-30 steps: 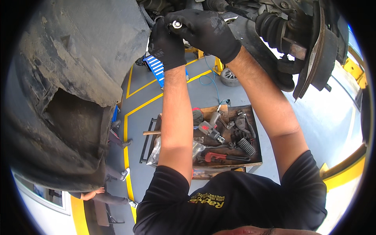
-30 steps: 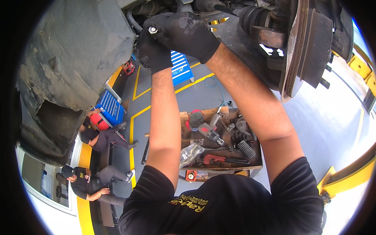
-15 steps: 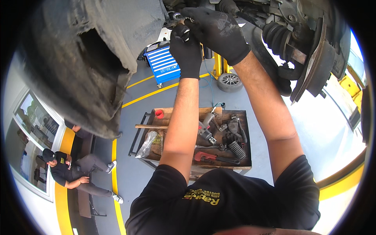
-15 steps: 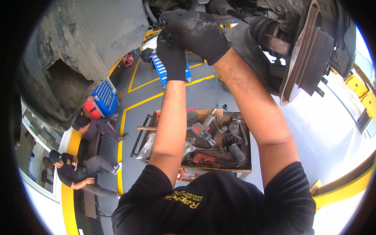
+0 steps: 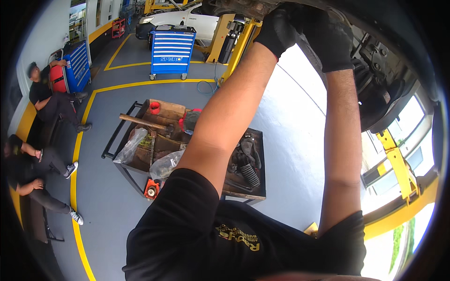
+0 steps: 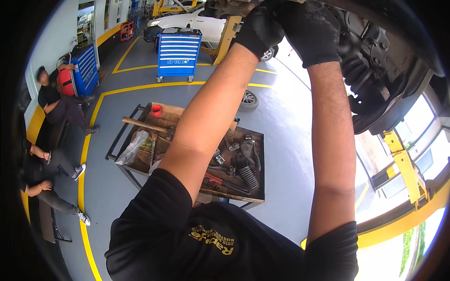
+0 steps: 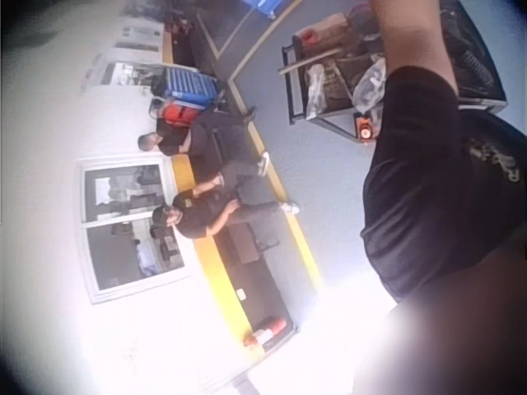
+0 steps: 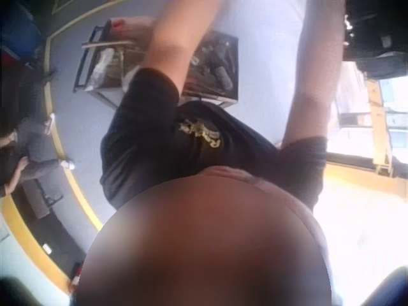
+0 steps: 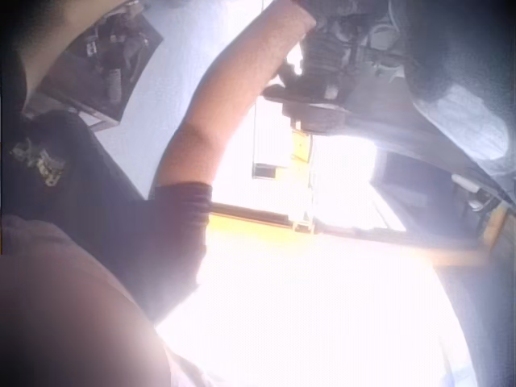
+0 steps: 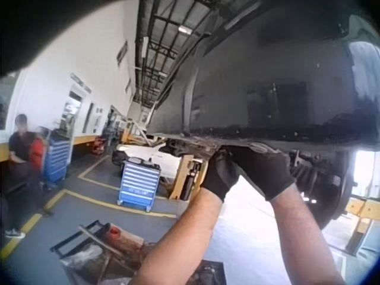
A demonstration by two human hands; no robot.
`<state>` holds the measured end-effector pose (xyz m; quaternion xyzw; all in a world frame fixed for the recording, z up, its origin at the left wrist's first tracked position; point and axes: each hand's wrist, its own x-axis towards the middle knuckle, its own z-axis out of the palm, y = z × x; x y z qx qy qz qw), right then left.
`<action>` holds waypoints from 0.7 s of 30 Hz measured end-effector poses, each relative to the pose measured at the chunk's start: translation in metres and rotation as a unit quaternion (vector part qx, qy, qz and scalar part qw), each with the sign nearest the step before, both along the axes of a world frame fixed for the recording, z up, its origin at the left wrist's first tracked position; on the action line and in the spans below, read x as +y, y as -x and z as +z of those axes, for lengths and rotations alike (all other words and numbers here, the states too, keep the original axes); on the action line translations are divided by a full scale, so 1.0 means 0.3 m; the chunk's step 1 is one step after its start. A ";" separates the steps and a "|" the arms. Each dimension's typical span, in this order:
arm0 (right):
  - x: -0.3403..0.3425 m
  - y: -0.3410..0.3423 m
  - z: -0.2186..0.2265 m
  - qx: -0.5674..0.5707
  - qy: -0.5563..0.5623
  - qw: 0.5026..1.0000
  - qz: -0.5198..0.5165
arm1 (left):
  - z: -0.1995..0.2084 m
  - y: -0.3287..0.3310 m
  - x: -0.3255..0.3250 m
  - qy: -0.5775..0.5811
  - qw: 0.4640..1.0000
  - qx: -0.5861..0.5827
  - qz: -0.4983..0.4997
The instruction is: The person removes a worn suspension bushing from a vehicle's control arm using a hammer and pry bar, then installs a new bushing with a press tool. The person uses a hammer to tap the old bushing out, positions the new bushing, and applies pressure with a red press tool to seat it into the control arm.
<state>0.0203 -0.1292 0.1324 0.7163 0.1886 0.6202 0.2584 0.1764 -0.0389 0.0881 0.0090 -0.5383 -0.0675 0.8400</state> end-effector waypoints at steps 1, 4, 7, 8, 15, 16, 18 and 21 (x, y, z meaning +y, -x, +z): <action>0.010 0.006 0.012 -0.034 0.014 0.994 -0.106 | 0.001 0.005 0.002 -0.002 1.000 -0.009 0.000; 0.039 0.032 0.038 -0.015 0.063 0.981 -0.184 | 0.000 0.049 0.004 -0.017 0.999 0.008 0.038; 0.057 0.043 0.073 -0.023 0.150 0.964 -0.219 | -0.011 0.081 0.001 -0.027 0.995 0.048 0.078; 0.057 0.044 0.086 -0.040 0.195 0.952 -0.232 | -0.013 0.078 0.006 -0.031 0.993 0.061 0.092; 0.018 0.093 0.162 0.065 0.109 0.960 -0.249 | -0.006 -0.011 -0.007 0.011 0.993 0.051 -0.110; 0.009 0.110 0.168 0.076 0.091 0.963 -0.242 | -0.005 -0.024 -0.010 0.027 0.992 0.042 -0.114; -0.009 0.143 0.184 0.095 0.057 0.968 -0.225 | -0.002 -0.045 -0.010 0.054 0.998 -0.013 -0.022; -0.040 0.188 0.182 0.126 -0.002 0.973 -0.193 | -0.003 -0.046 -0.001 0.071 0.892 -0.030 0.445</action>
